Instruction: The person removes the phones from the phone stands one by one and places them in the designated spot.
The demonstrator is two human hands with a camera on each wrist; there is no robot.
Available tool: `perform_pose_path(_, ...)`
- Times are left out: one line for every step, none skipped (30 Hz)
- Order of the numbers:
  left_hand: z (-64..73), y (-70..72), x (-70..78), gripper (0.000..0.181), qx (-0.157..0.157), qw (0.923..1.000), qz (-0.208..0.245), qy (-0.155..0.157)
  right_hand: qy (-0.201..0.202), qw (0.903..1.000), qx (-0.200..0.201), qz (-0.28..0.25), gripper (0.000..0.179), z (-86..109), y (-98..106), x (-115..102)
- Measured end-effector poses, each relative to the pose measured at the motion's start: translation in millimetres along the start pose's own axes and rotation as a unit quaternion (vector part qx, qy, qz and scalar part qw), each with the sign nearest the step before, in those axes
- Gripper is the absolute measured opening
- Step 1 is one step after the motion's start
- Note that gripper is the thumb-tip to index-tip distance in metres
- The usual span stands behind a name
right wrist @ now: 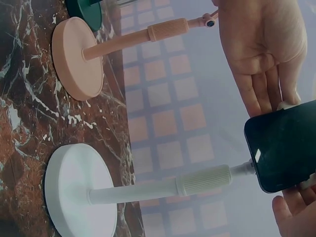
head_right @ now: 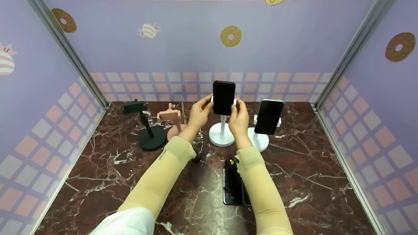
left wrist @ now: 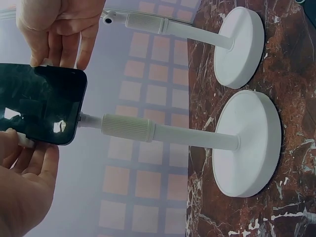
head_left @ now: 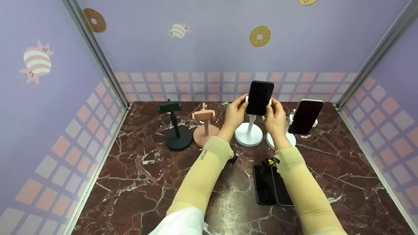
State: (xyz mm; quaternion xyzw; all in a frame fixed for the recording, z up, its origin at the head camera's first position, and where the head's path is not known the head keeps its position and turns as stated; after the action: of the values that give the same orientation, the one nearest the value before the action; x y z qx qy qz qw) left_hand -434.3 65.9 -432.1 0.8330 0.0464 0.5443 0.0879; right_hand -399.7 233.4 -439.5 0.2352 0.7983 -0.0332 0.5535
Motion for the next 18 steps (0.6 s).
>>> perform_pose_path(-0.2, -0.1, -0.7, 0.035, 0.002, 1.0, 0.005, 0.002, -0.002, 1.0, 0.001, -0.007, 0.036, -0.2, 0.0, 0.0)
perform_pose_path(-0.5, -0.1, -1.2, 0.034, 0.003, 1.0, 0.009, 0.003, -0.004, 0.9999, 0.002, -0.013, 0.035, -0.4, 0.0, 0.1)
perform_pose_path(-0.6, -0.3, -1.9, 0.033, 0.005, 0.9999, 0.013, 0.004, -0.006, 0.9998, 0.004, -0.019, 0.035, -0.4, 0.2, 0.4)
perform_pose_path(-0.6, -0.1, -2.3, 0.032, 0.006, 0.9998, 0.016, 0.004, -0.008, 0.9996, 0.004, -0.026, 0.034, -0.6, 0.2, 0.2)
perform_pose_path(-0.5, 0.1, -2.6, 0.031, 0.008, 0.9998, 0.019, 0.004, -0.009, 0.9994, 0.005, -0.032, 0.034, -0.7, 0.3, 0.3)
perform_pose_path(-0.3, 0.3, -2.7, 0.031, 0.01, 0.9997, 0.022, 0.002, -0.01, 0.9994, 0.005, -0.032, 0.033, -0.8, 0.4, 0.6)
perform_pose_path(0.0, 0.6, -2.6, 0.031, 0.013, 0.9996, 0.025, 0.0, -0.011, 0.9993, 0.005, -0.036, 0.033, -0.8, 0.6, 0.9)
perform_pose_path(0.3, 0.9, -2.4, 0.03, 0.016, 0.9995, 0.027, -0.003, -0.013, 0.9992, 0.005, -0.039, 0.033, -0.8, 0.7, 1.3)
perform_pose_path(0.8, 1.0, -2.2, 0.03, 0.018, 0.9994, 0.03, -0.005, -0.015, 0.999, 0.005, -0.041, 0.032, -0.5, 0.9, 1.7)
perform_pose_path(1.3, 1.1, -2.0, 0.03, 0.02, 0.9992, 0.033, -0.008, -0.017, 0.9988, 0.005, -0.046, 0.032, -0.3, 1.0, 2.1)
perform_pose_path(1.9, 1.2, -1.6, 0.03, 0.021, 0.999, 0.037, -0.011, -0.019, 0.9986, 0.005, -0.05, 0.032, 0.0, 1.1, 2.4)
perform_pose_path(2.6, 1.4, -1.1, 0.03, 0.023, 0.9988, 0.04, -0.013, -0.02, 0.9983, 0.005, -0.054, 0.032, 0.3, 1.2, 2.5)
perform_pose_path(3.2, 1.5, -0.7, 0.03, 0.024, 0.9987, 0.042, -0.015, -0.021, 0.9979, 0.004, -0.061, 0.032, 0.5, 1.2, 2.5)
perform_pose_path(4.0, 1.7, -0.3, 0.03, 0.025, 0.9985, 0.045, -0.018, -0.02, 0.9977, 0.003, -0.064, 0.032, 0.7, 1.1, 2.4)
perform_pose_path(4.9, 2.1, 0.4, 0.03, 0.025, 0.9983, 0.049, -0.02, -0.019, 0.9974, 0.001, -0.07, 0.032, 1.0, 1.0, 2.0)
perform_pose_path(5.8, 2.5, 0.5, 0.03, 0.027, 0.998, 0.052, -0.022, -0.019, 0.9969, -0.002, -0.077, 0.032, 1.2, 0.8, 1.7)
perform_pose_path(6.8, 3.1, 1.0, 0.03, 0.028, 0.9977, 0.057, -0.025, -0.018, 0.9966, -0.005, -0.081, 0.032, 1.6, 0.6, 1.1)
perform_pose_path(8.1, 3.9, 1.9, 0.03, 0.029, 0.9974, 0.06, -0.028, -0.017, 0.9963, -0.007, -0.084, 0.032, 2.3, 0.6, 0.3)
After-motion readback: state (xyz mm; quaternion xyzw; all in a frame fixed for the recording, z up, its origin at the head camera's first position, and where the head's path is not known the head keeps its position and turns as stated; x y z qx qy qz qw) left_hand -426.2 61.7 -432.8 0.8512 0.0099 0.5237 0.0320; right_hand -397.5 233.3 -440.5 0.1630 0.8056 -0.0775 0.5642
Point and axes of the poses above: each hand's wrist, its own z-axis away from the middle knuckle, its own y-axis out of the back of the hand, x = y × z, the point moved 6 cm from there along -z, towards the middle knuckle, and after that the axes turned 1 degree about y, right-handed, at the moved point
